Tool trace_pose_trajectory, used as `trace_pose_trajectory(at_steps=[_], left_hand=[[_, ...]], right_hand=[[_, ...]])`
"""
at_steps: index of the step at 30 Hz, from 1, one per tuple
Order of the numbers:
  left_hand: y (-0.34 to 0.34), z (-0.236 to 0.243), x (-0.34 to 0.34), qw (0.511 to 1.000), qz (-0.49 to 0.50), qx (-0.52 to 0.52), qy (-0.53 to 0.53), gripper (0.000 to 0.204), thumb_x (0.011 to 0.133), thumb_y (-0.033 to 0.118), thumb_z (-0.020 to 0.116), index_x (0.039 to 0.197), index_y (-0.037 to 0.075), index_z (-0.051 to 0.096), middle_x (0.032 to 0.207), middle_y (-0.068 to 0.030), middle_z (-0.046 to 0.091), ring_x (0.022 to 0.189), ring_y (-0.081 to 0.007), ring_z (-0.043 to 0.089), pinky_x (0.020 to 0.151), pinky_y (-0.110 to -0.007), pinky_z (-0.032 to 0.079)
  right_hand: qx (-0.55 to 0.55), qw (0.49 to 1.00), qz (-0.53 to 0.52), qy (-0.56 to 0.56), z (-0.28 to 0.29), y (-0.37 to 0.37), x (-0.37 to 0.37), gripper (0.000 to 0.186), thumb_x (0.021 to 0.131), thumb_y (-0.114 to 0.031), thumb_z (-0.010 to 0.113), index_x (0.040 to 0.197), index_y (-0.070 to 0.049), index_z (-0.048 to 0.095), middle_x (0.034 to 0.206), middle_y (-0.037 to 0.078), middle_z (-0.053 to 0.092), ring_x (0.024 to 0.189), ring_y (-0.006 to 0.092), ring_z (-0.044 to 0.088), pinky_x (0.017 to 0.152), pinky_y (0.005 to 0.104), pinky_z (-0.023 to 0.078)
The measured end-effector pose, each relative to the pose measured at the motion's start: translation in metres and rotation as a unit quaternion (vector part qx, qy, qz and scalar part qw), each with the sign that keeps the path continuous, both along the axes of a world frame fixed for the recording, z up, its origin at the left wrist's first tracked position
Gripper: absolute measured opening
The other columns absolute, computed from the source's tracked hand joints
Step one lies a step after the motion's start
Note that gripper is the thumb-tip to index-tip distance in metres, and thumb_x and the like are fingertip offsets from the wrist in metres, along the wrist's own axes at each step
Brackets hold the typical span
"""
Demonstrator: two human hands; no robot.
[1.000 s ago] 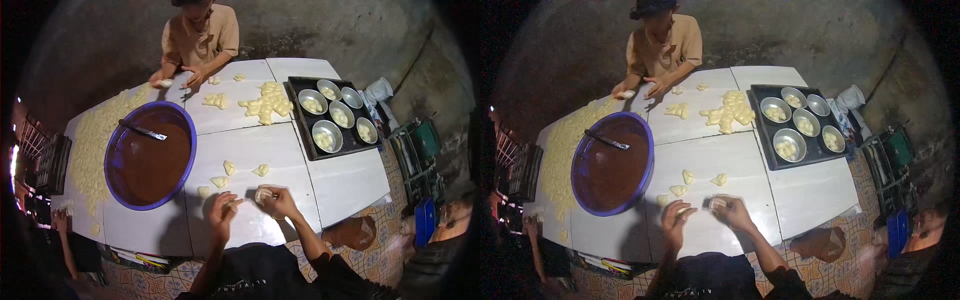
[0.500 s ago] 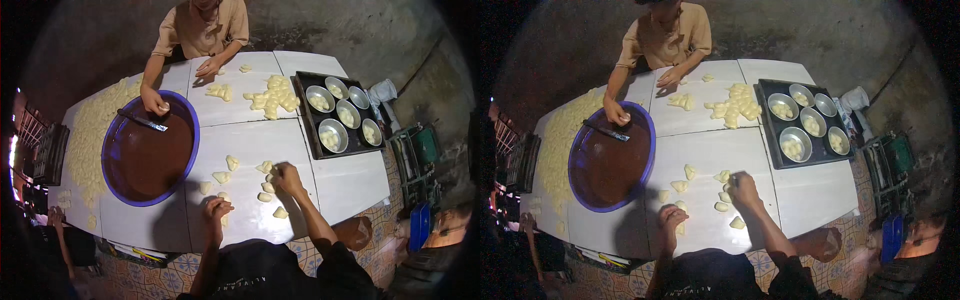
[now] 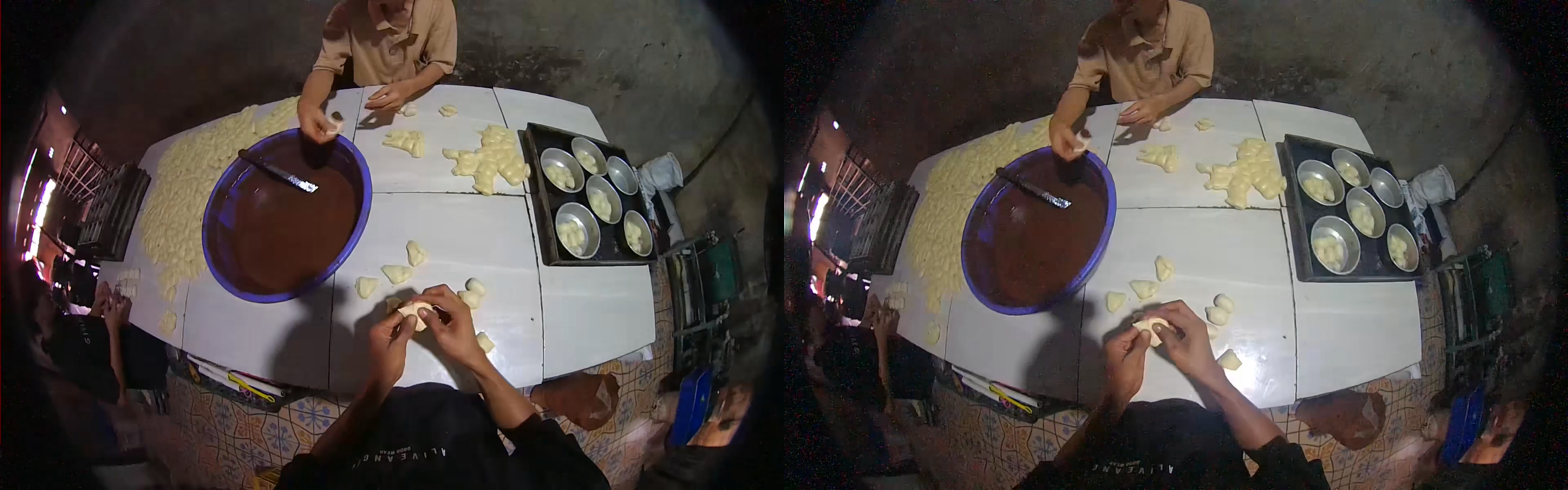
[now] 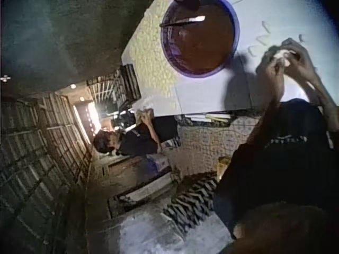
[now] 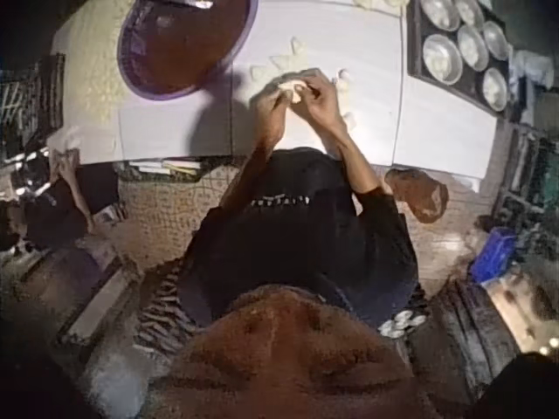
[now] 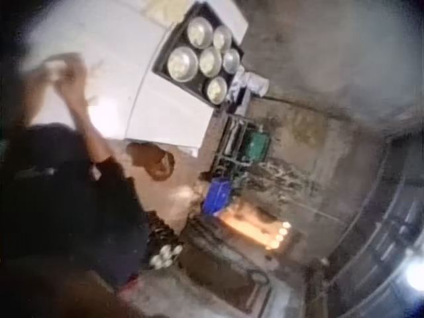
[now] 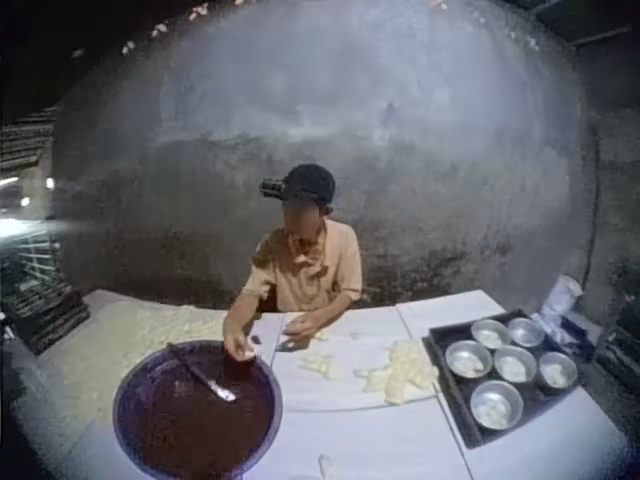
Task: The person pulls pieces of dough from a large pile on a table, dips each piece into a bowl of dark liquid, and then places the dough into individual metal molds on a tray.
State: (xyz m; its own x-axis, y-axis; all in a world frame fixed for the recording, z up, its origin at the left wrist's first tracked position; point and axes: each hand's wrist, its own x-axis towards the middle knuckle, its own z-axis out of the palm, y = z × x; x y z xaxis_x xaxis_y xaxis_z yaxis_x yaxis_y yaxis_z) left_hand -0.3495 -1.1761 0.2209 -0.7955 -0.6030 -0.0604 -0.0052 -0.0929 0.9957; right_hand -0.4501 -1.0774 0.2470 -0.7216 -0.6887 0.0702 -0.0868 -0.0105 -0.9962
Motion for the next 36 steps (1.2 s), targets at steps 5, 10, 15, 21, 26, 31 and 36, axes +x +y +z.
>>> trace_pose_trajectory(at_steps=[5,10,15,21,26,31,36], left_hand=[[0.007,0.002,-0.004,0.996,0.085,0.005,-0.006,0.017,0.088,0.006,0.066,0.099,-0.007,0.067,0.091,-0.0049,0.066,0.079,-0.0081,0.057,0.07,-0.023,0.047],[-0.007,-0.013,0.003,0.831,-0.045,0.536,0.141,0.02,0.091,0.009,0.057,0.109,0.0,0.057,0.108,-0.0098,0.063,0.094,-0.0176,0.062,0.081,-0.027,0.05],[-0.035,0.018,0.001,0.776,-0.261,0.526,0.231,0.12,0.068,0.084,0.05,0.144,-0.006,0.026,0.141,-0.0217,0.04,0.126,-0.0317,0.043,0.105,-0.044,0.035],[-0.182,0.049,-0.044,0.998,-0.043,0.036,0.024,0.08,0.096,0.061,0.028,0.138,-0.006,0.038,0.129,-0.0238,0.053,0.116,-0.0298,0.054,0.101,-0.043,0.04],[-0.258,-0.018,-0.041,0.891,-0.034,-0.323,-0.317,0.063,0.098,0.046,0.04,0.135,-0.004,0.042,0.096,-0.023,0.064,0.092,-0.0361,0.064,0.085,-0.043,0.049],[-0.163,0.054,-0.036,0.869,0.034,-0.403,-0.286,0.068,0.094,0.055,0.035,0.127,-0.002,0.053,0.077,-0.0202,0.064,0.075,-0.0416,0.062,0.081,-0.049,0.048],[-0.093,0.08,-0.017,0.976,-0.021,0.206,-0.067,0.093,0.092,0.072,0.017,0.128,-0.006,0.053,0.113,-0.0232,0.064,0.099,-0.0347,0.064,0.094,-0.04,0.045]], right_hand=[[-0.09,0.995,-0.049,-0.012,-0.032,-0.012,0.001,0.021,0.094,-0.011,0.055,0.106,0.0,0.067,0.109,0.011,0.053,0.096,0.0188,0.053,0.084,0.0302,0.045],[-0.075,0.986,0.043,0.145,-0.019,-0.014,0.018,0.031,0.087,-0.027,0.062,0.112,-0.009,0.065,0.121,0.014,0.049,0.117,0.0298,0.04,0.102,0.0395,0.035],[-0.129,0.96,0.175,-0.174,-0.035,-0.012,-0.004,0.115,0.069,-0.053,0.08,0.151,-0.009,0.013,0.144,0.011,0.034,0.135,0.0241,0.032,0.107,0.0397,0.03],[-0.154,0.963,0.192,-0.111,-0.051,-0.027,-0.002,0.115,0.072,-0.072,0.063,0.153,-0.01,0.01,0.153,0.011,0.02,0.124,0.0219,0.036,0.092,0.0362,0.045],[-0.187,0.952,0.192,-0.146,-0.061,-0.032,0.008,0.08,0.093,-0.037,0.059,0.151,-0.006,0.014,0.151,0.016,0.025,0.132,0.0262,0.037,0.107,0.043,0.037],[-0.171,0.961,0.124,-0.177,-0.087,-0.027,0.005,0.072,0.096,-0.032,0.057,0.15,-0.005,0.018,0.141,0.015,0.042,0.117,0.0232,0.052,0.096,0.0332,0.044],[-0.287,0.776,0.141,-0.544,-0.073,-0.046,0.006,0.056,0.098,-0.026,0.053,0.139,0.006,0.034,0.123,0.016,0.055,0.105,0.0174,0.057,0.09,0.0303,0.047]])
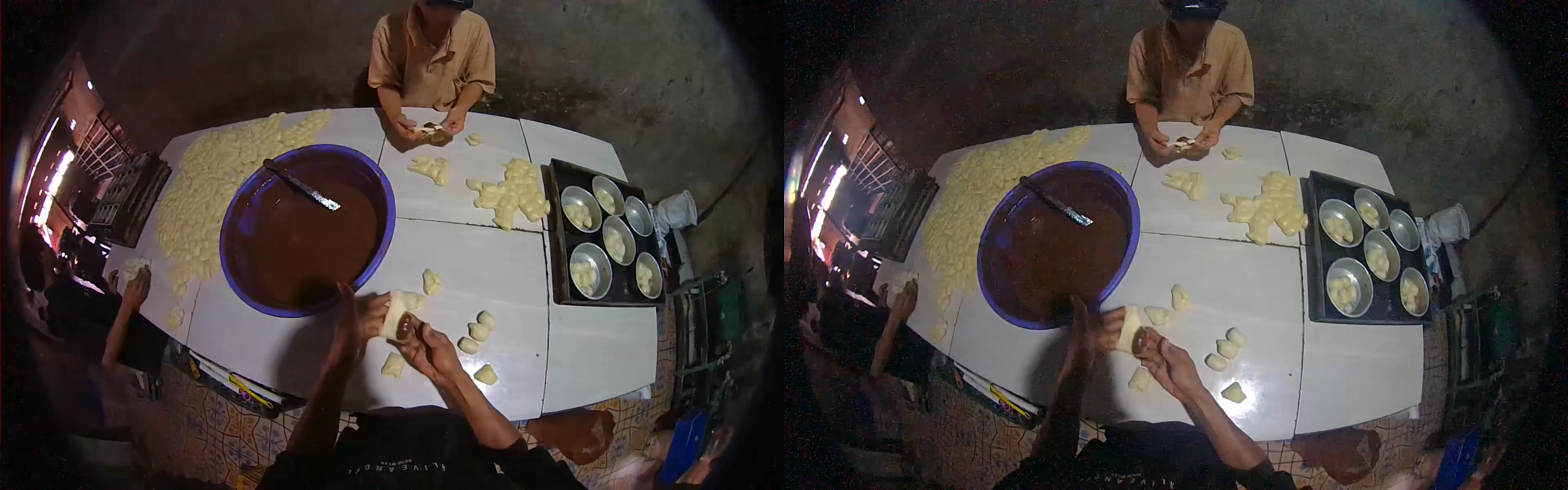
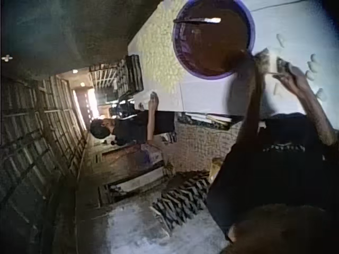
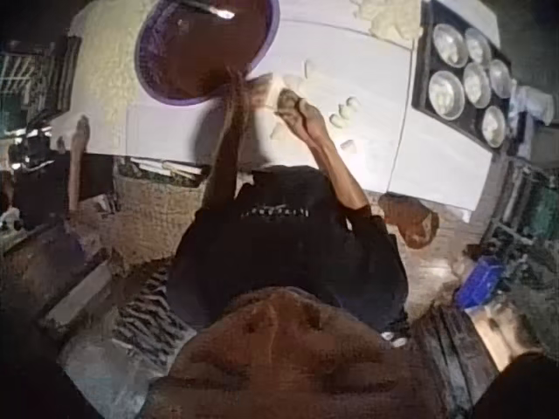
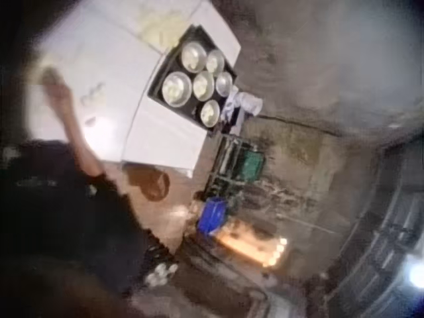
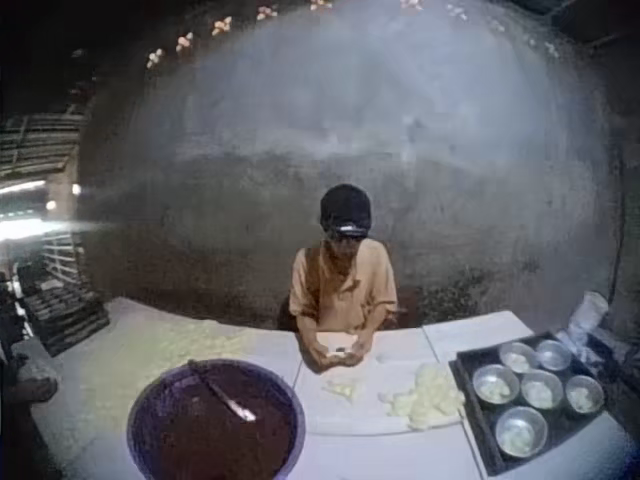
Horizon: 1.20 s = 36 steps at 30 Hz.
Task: The person pulls pieces of dough from a large pile on a table, dips each piece into a bowl of dark liquid, and then places the dough into individual metal molds on a tray.
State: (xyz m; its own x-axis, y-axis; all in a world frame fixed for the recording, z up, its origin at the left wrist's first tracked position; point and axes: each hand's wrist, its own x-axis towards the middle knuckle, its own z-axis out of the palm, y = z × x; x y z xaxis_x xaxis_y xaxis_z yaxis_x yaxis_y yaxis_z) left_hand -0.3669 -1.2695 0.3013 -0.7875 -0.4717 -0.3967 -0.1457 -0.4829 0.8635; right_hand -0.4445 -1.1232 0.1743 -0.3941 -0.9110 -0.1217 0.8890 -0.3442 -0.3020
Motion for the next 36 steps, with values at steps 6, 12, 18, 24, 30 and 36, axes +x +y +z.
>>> trace_pose_trajectory(at_steps=[6,12,18,24,30,36], left_hand=[[0.054,-0.054,0.004,0.992,0.072,-0.057,-0.084,0.078,0.098,0.059,0.028,0.137,-0.007,0.041,0.125,-0.0164,0.056,0.115,-0.0207,0.052,0.101,-0.032,0.037],[0.071,-0.084,0.024,0.974,-0.089,-0.2,0.049,0.049,0.095,0.006,0.055,0.138,-0.007,0.038,0.132,-0.0151,0.046,0.113,-0.0196,0.054,0.093,-0.028,0.045],[0.088,-0.068,0.025,0.99,-0.068,-0.08,0.094,0.028,0.096,0.011,0.056,0.114,-0.01,0.057,0.1,-0.015,0.064,0.085,-0.0197,0.066,0.082,-0.033,0.056],[0.096,-0.088,0.027,0.998,-0.029,-0.015,0.054,0.023,0.093,0.018,0.063,0.098,-0.004,0.064,0.083,-0.0069,0.066,0.072,-0.0112,0.062,0.067,-0.023,0.055],[0.092,-0.114,0.029,0.955,-0.054,-0.256,0.142,0.026,0.086,-0.002,0.065,0.111,-0.003,0.059,0.103,-0.0069,0.064,0.093,-0.0147,0.063,0.079,-0.029,0.055],[0.091,-0.088,0.032,0.976,-0.076,-0.097,0.178,0.058,0.083,0.001,0.068,0.133,-0.006,0.04,0.124,-0.017,0.051,0.113,-0.0306,0.058,0.093,-0.035,0.049]], right_hand=[[0.306,0.9,-0.173,0.258,0.022,0.01,0.013,0.025,0.091,-0.01,0.063,0.112,0.003,0.061,0.082,0.004,0.062,0.067,0.0101,0.059,0.063,0.02,0.049],[0.275,0.604,-0.209,0.718,0.022,0.049,0.009,0.039,0.08,0.001,0.064,0.119,-0.002,0.06,0.117,0.015,0.051,0.104,0.0245,0.053,0.089,0.0327,0.043],[0.21,0.777,-0.284,0.522,0.025,0.056,-0.005,0.024,0.082,0.002,0.065,0.106,-0.001,0.067,0.116,0.013,0.054,0.096,0.0191,0.057,0.082,0.0291,0.046],[0.224,0.71,-0.17,0.645,0.04,0.071,0.007,0.02,0.086,0.001,0.062,0.105,0.0,0.068,0.092,0.011,0.064,0.083,0.02,0.062,0.072,0.0296,0.05],[0.324,0.729,-0.109,0.593,0.034,0.074,0.007,0.043,0.092,-0.012,0.061,0.134,-0.005,0.052,0.088,0.003,0.061,0.078,0.0101,0.054,0.068,0.0251,0.046],[0.181,0.784,0.233,0.546,0.039,0.081,-0.035,0.072,0.089,-0.006,0.053,0.151,-0.014,0.017,0.118,0.012,0.062,0.098,0.0227,0.061,0.076,0.0372,0.051]])
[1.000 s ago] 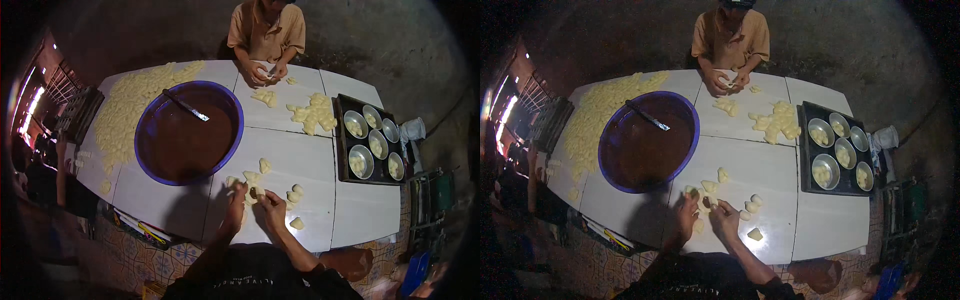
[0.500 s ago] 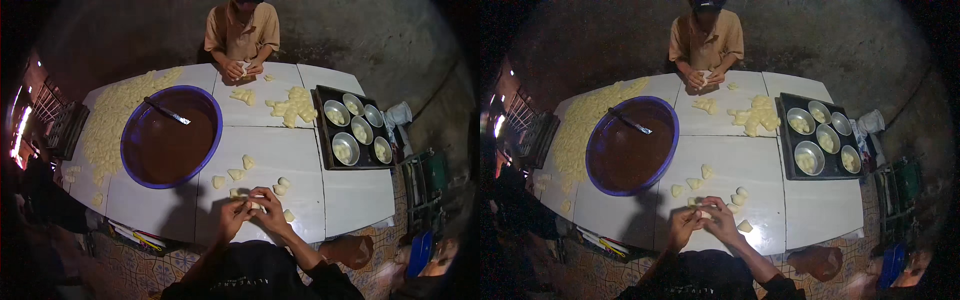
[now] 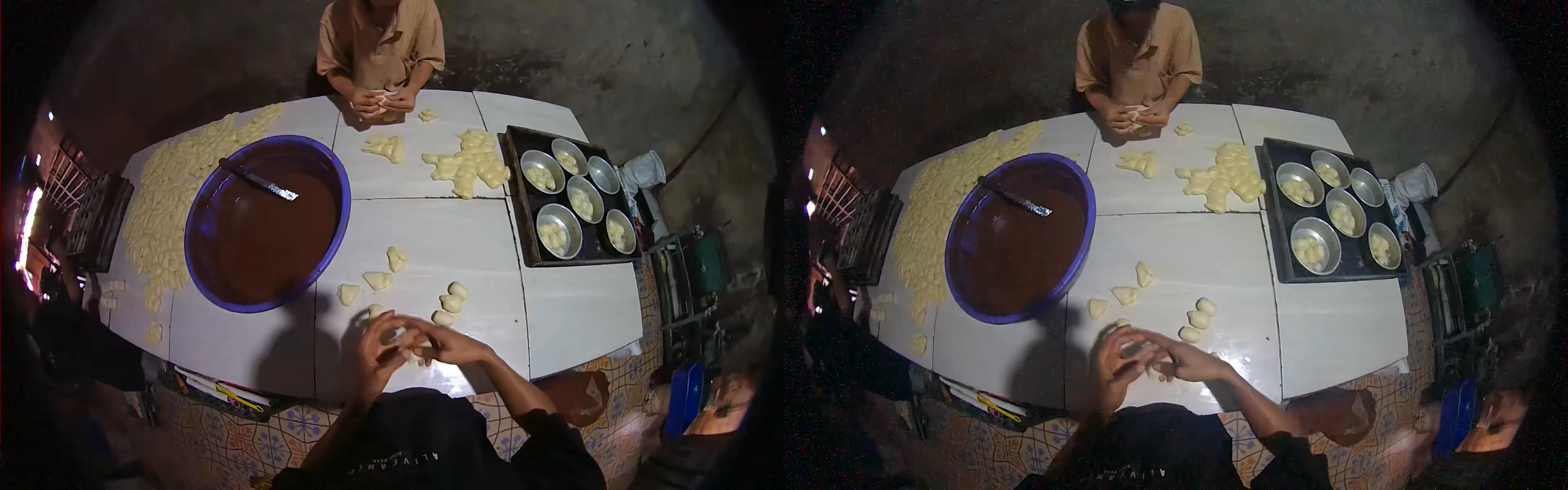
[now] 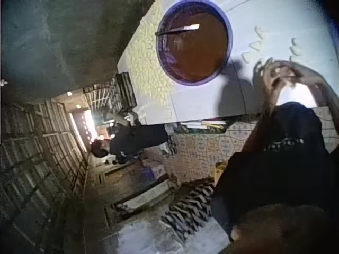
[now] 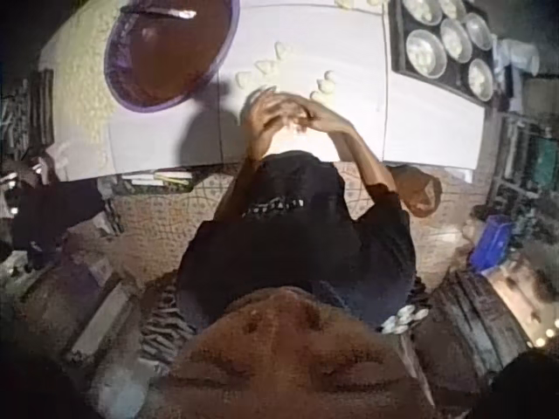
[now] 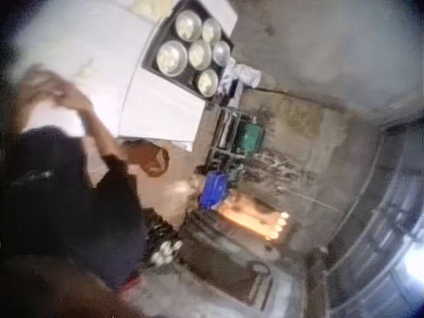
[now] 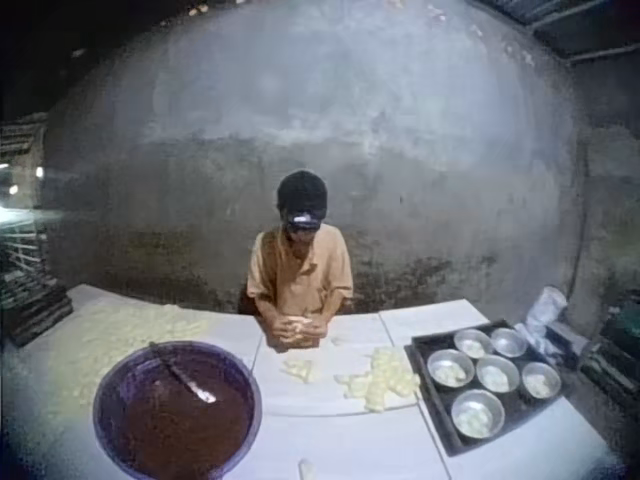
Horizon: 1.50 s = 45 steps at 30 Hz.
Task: The person pulls pieces of dough from a large pile on a table, dips each piece into a bowl of dark liquid, and then places the dough into individual metal molds on a tray.
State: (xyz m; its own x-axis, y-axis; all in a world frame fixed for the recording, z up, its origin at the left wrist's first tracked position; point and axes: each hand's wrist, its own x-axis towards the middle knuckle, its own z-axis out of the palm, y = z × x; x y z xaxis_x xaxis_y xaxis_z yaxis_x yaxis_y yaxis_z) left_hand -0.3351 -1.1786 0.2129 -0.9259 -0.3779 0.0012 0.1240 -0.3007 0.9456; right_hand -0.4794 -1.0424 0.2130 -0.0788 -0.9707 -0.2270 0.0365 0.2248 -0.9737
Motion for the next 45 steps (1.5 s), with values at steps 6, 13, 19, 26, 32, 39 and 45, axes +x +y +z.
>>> trace_pose_trajectory(at_steps=[6,13,19,26,32,39,45], left_hand=[[-0.015,0.015,-0.007,0.99,0.136,0.036,-0.007,0.054,0.082,0.023,0.063,0.124,-0.007,0.046,0.12,-0.0194,0.054,0.116,-0.0367,0.055,0.101,-0.046,0.042],[-0.019,-0.012,0.017,0.982,0.164,0.071,-0.055,0.03,0.086,0.006,0.057,0.114,-0.007,0.054,0.102,-0.0176,0.063,0.097,-0.0276,0.064,0.089,-0.037,0.049],[0.002,-0.035,0.009,0.993,0.079,0.036,-0.075,0.025,0.087,0.0,0.06,0.112,-0.003,0.059,0.097,-0.0108,0.065,0.09,-0.0185,0.064,0.084,-0.03,0.05],[0.021,-0.011,-0.014,0.993,0.02,-0.112,-0.005,0.043,0.09,0.006,0.062,0.131,-0.002,0.052,0.119,-0.0119,0.06,0.109,-0.0144,0.055,0.089,-0.026,0.046],[0.014,-0.001,-0.007,0.976,0.168,-0.115,-0.079,0.021,0.086,0.006,0.068,0.104,-0.004,0.066,0.095,-0.0096,0.067,0.089,-0.0155,0.063,0.078,-0.028,0.049],[0.0,0.004,0.004,0.962,0.072,0.256,-0.055,0.013,0.084,0.005,0.062,0.093,-0.003,0.067,0.091,-0.0072,0.067,0.086,-0.0156,0.064,0.075,-0.029,0.05],[-0.032,0.045,-0.012,0.864,-0.191,0.451,0.115,0.092,0.086,0.071,0.044,0.136,-0.007,0.042,0.133,-0.0171,0.047,0.12,-0.0259,0.049,0.101,-0.037,0.041]], right_hand=[[0.046,0.94,-0.021,0.337,-0.016,-0.036,-0.054,0.082,0.071,-0.001,0.063,0.145,-0.008,0.028,0.101,0.013,0.064,0.091,0.031,0.061,0.081,0.0443,0.047],[-0.029,0.868,-0.133,0.477,-0.02,0.039,-0.031,0.055,0.07,-0.012,0.069,0.124,-0.009,0.056,0.11,0.015,0.061,0.103,0.0333,0.056,0.095,0.0437,0.044],[0.042,0.836,-0.106,0.537,-0.03,0.074,0.019,0.044,0.069,-0.008,0.072,0.112,-0.007,0.062,0.104,0.014,0.056,0.102,0.0305,0.053,0.079,0.0384,0.049],[-0.137,0.922,-0.362,0.026,-0.002,0.015,0.034,0.036,0.085,-0.012,0.069,0.118,0.0,0.061,0.108,0.008,0.055,0.106,0.0192,0.054,0.087,0.0298,0.046],[-0.1,0.9,-0.376,0.195,0.001,-0.02,0.059,0.021,0.093,-0.004,0.056,0.113,0.002,0.062,0.1,0.006,0.05,0.085,0.0141,0.054,0.077,0.026,0.045],[-0.22,0.93,-0.278,0.095,0.008,-0.043,0.058,0.046,0.091,-0.045,0.058,0.11,-0.005,0.065,0.12,0.013,0.042,0.119,0.0282,0.039,0.103,0.0421,0.033],[-0.201,0.929,-0.233,-0.206,0.0,-0.047,0.043,0.113,0.069,-0.047,0.082,0.148,-0.008,0.012,0.143,0.01,0.029,0.125,0.0236,0.041,0.107,0.0419,0.032]])
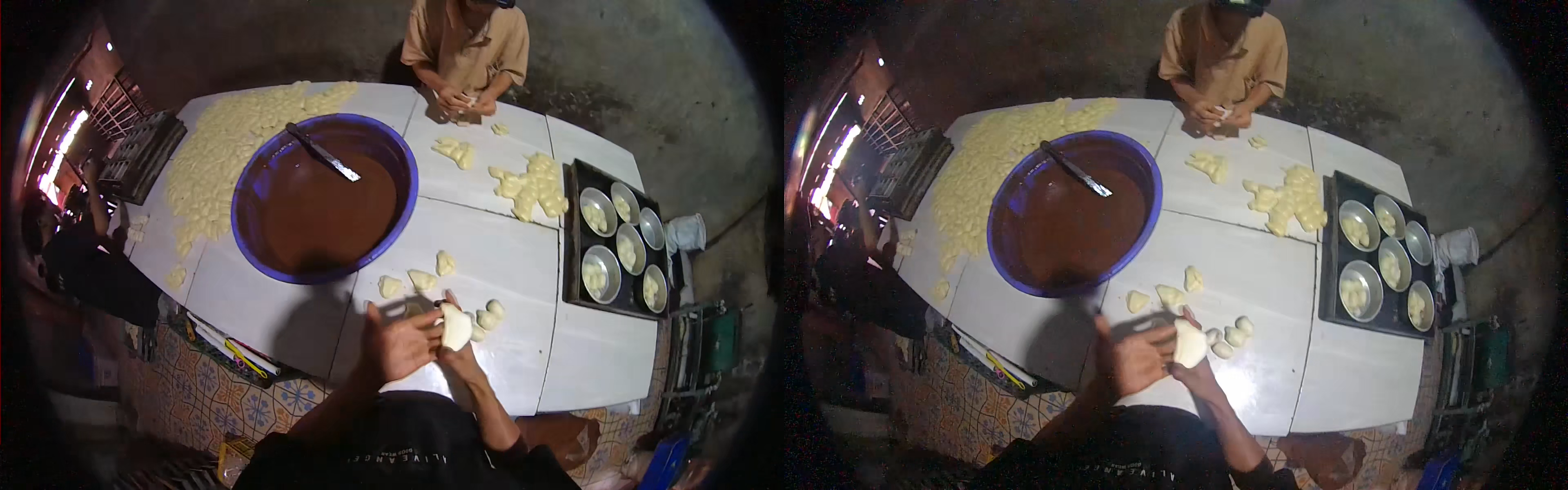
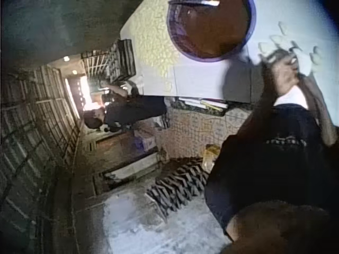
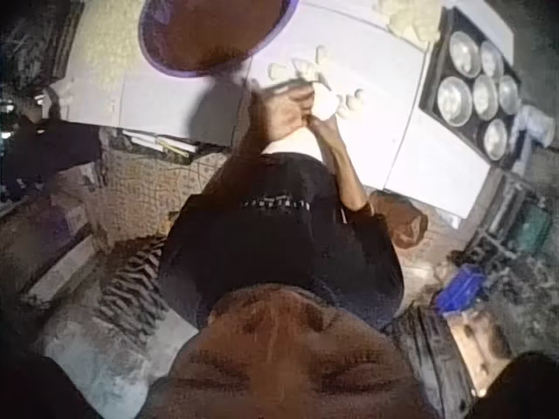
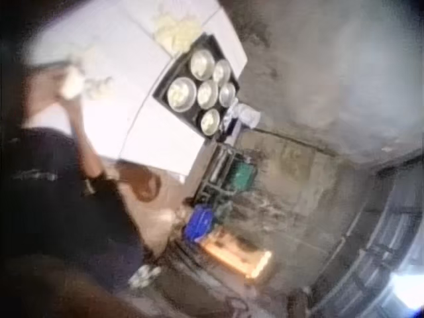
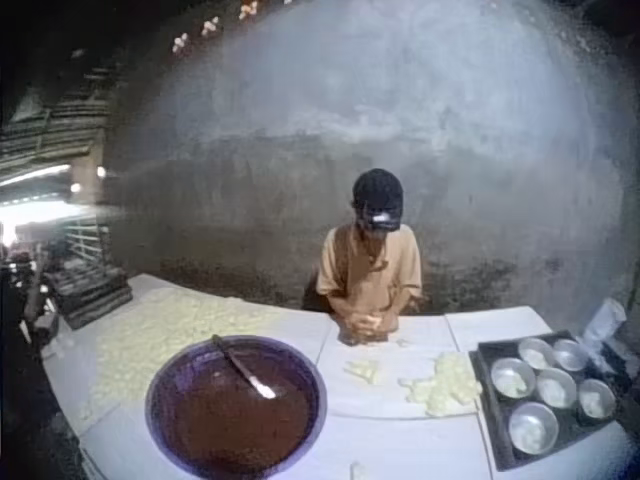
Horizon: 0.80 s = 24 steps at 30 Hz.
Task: The person pulls pieces of dough from a large pile on a table, dips each piece into a bowl of dark liquid, and then places the dough into individual metal molds on a tray.
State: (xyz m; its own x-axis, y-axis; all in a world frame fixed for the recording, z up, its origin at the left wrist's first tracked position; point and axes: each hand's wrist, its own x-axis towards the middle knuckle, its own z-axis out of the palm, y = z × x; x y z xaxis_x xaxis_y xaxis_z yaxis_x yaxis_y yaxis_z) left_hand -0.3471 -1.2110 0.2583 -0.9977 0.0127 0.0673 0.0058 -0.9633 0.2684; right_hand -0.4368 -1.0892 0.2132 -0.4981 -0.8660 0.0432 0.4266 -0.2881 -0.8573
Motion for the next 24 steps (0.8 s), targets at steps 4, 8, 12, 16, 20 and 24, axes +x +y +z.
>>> trace_pose_trajectory(at_steps=[4,8,12,16,20,24], left_hand=[[-0.095,-0.016,-0.024,0.953,0.154,-0.257,0.042,0.085,0.088,0.069,0.041,0.136,-0.002,0.044,0.132,-0.0216,0.05,0.117,-0.03,0.052,0.102,-0.041,0.04],[-0.193,-0.024,-0.053,0.523,0.299,-0.738,-0.303,0.052,0.099,0.04,0.043,0.131,0.0,0.046,0.115,-0.0253,0.059,0.105,-0.0336,0.061,0.088,-0.042,0.05],[-0.189,-0.028,-0.051,0.304,0.21,-0.903,-0.221,0.055,0.096,0.047,0.031,0.112,0.0,0.054,0.089,-0.0242,0.064,0.088,-0.0393,0.062,0.084,-0.047,0.046],[-0.144,-0.011,-0.042,0.379,0.2,-0.851,-0.303,0.056,0.096,0.046,0.042,0.128,0.002,0.049,0.089,-0.0254,0.066,0.069,-0.0414,0.062,0.07,-0.05,0.05],[-0.084,0.026,-0.022,0.742,0.151,-0.569,-0.321,0.09,0.09,0.074,0.018,0.123,-0.001,0.055,0.095,-0.0216,0.067,0.081,-0.0295,0.066,0.081,-0.041,0.05],[-0.039,-0.003,-0.019,0.89,0.132,-0.27,-0.342,0.094,0.091,0.073,0.017,0.138,-0.004,0.039,0.128,-0.0208,0.055,0.115,-0.0275,0.056,0.1,-0.037,0.04]], right_hand=[[-0.004,0.999,0.023,0.03,-0.006,-0.001,-0.007,0.145,0.053,-0.063,0.084,0.151,-0.014,-0.011,0.154,0.012,0.011,0.127,0.0237,0.035,0.096,0.0372,0.044],[-0.009,1.0,-0.008,0.014,-0.009,-0.004,-0.005,0.133,0.061,-0.055,0.083,0.153,-0.019,-0.006,0.152,0.009,0.015,0.122,0.0205,0.039,0.089,0.033,0.047],[0.005,0.999,-0.035,0.004,-0.031,-0.002,-0.009,0.112,0.074,-0.037,0.078,0.154,-0.019,0.002,0.152,0.006,0.02,0.119,0.0167,0.042,0.089,0.0296,0.045],[-0.016,0.996,-0.075,0.037,-0.055,-0.011,-0.008,0.088,0.089,-0.015,0.066,0.153,-0.012,0.005,0.148,0.011,0.031,0.115,0.0172,0.047,0.089,0.032,0.049],[-0.011,0.979,-0.032,-0.199,-0.048,-0.027,-0.006,0.063,0.095,-0.017,0.058,0.146,-0.002,0.025,0.124,0.012,0.051,0.099,0.0153,0.056,0.083,0.0281,0.05],[0.088,0.952,-0.101,-0.275,-0.039,-0.03,-0.003,0.019,0.097,-0.016,0.055,0.102,0.0,0.063,0.073,0.001,0.058,0.063,0.006,0.053,0.062,0.0186,0.046]])
